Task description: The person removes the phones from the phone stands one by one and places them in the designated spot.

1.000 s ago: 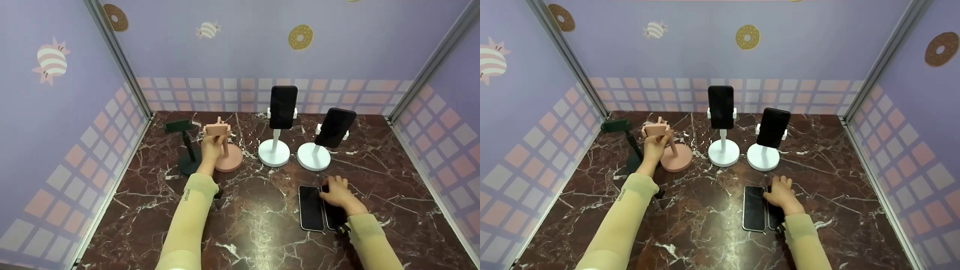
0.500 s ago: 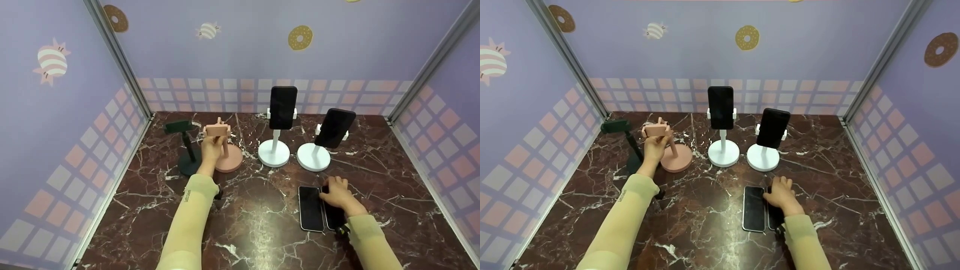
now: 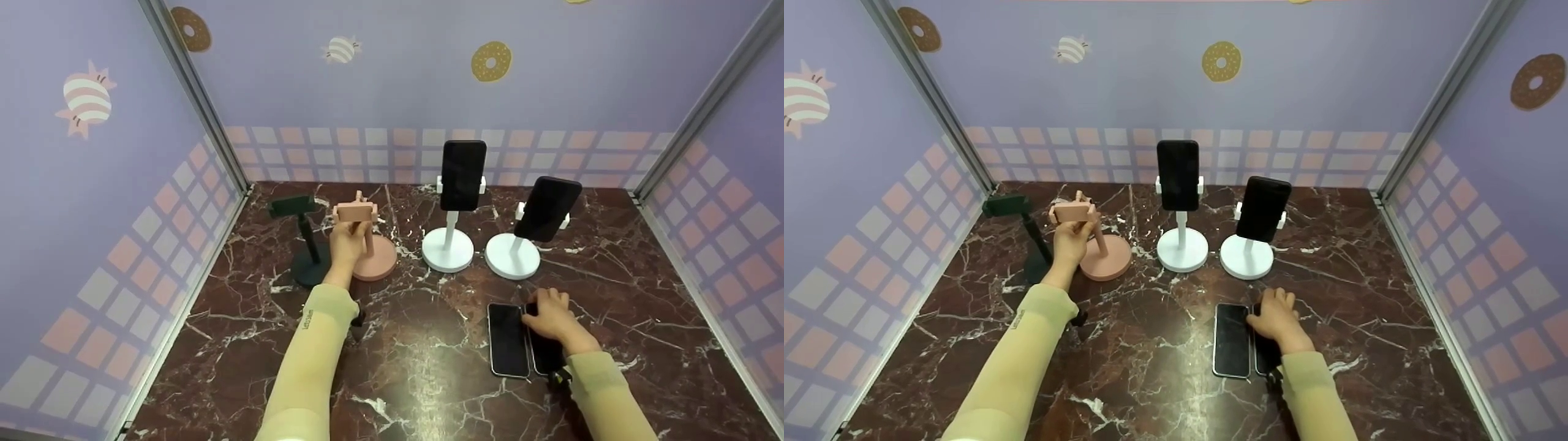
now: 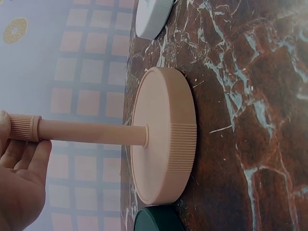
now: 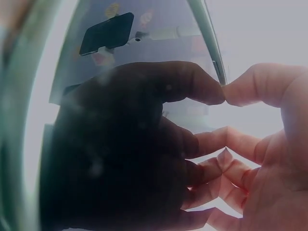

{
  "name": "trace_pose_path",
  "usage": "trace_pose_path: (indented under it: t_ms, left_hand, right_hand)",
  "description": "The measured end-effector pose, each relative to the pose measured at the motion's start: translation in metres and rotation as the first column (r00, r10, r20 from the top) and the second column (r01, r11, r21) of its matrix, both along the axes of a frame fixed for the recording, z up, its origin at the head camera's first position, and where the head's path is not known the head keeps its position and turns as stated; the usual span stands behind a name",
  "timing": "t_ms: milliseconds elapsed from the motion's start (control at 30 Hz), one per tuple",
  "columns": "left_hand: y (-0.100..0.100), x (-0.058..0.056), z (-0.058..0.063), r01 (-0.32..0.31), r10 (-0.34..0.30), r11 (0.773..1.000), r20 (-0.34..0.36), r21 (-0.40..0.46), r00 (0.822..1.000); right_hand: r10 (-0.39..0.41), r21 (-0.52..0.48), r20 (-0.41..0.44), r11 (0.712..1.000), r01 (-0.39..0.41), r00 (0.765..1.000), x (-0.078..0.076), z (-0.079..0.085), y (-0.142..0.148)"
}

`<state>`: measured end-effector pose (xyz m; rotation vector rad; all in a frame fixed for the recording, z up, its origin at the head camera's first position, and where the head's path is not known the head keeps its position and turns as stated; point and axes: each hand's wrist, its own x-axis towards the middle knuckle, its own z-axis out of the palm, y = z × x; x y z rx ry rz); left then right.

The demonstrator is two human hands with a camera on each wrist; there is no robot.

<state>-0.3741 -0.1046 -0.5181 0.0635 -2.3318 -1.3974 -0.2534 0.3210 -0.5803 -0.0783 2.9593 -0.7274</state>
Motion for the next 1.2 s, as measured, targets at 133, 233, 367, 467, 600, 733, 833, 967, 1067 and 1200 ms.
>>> trace_pose_path:
  t_ms: [133,233,367,467,600,733,833,967,1067,1200]
  left_hand:
    - [0.0,0.0,0.0,-0.004,0.003,1.0,-0.035,-0.007,0.999]
    - [0.0,0.0,0.0,-0.004,0.003,1.0,-0.039,-0.015,0.999]
    - [0.0,0.002,-0.002,-0.007,0.006,0.999,-0.025,-0.031,1.0]
    - [-0.001,0.003,-0.004,-0.013,0.012,0.999,-0.017,-0.049,1.0]
    - [0.0,0.005,-0.009,-0.035,0.034,0.997,-0.022,-0.075,0.999]
    - [0.001,0.007,-0.013,-0.072,0.068,0.995,-0.061,-0.063,0.996]
    - [0.001,0.01,-0.017,-0.096,0.094,0.995,-0.069,-0.035,0.993]
    - [0.0,0.014,-0.023,-0.133,0.132,0.991,-0.06,-0.002,0.989]
    - [0.002,0.018,-0.027,-0.144,0.145,0.989,-0.033,0.025,0.989]
    - [0.008,0.025,-0.029,-0.122,0.122,0.991,0.013,0.046,0.992]
  right_hand:
    - [0.007,-0.001,-0.004,1.0,-0.007,1.0,0.0,0.0,0.0]
    - [0.015,0.004,0.001,1.0,-0.015,1.0,-0.001,0.0,0.0]
    - [0.024,0.013,0.018,1.0,-0.024,1.0,-0.001,0.002,0.001]
    - [0.027,0.018,0.036,0.999,-0.028,0.999,-0.001,0.005,0.001]
    - [0.042,0.028,0.055,0.999,-0.043,0.998,0.0,0.009,0.003]
    - [0.052,0.024,0.068,0.998,-0.054,0.996,0.0,0.012,0.004]
    - [0.064,0.018,0.055,0.998,-0.065,0.996,-0.001,0.013,0.004]
    - [0.077,0.017,0.025,0.997,-0.077,0.997,-0.002,0.015,0.004]
    - [0.064,0.009,0.006,0.998,-0.064,0.998,-0.002,0.02,0.002]
    - [0.056,-0.022,-0.047,0.998,-0.057,0.997,-0.003,0.029,-0.003]
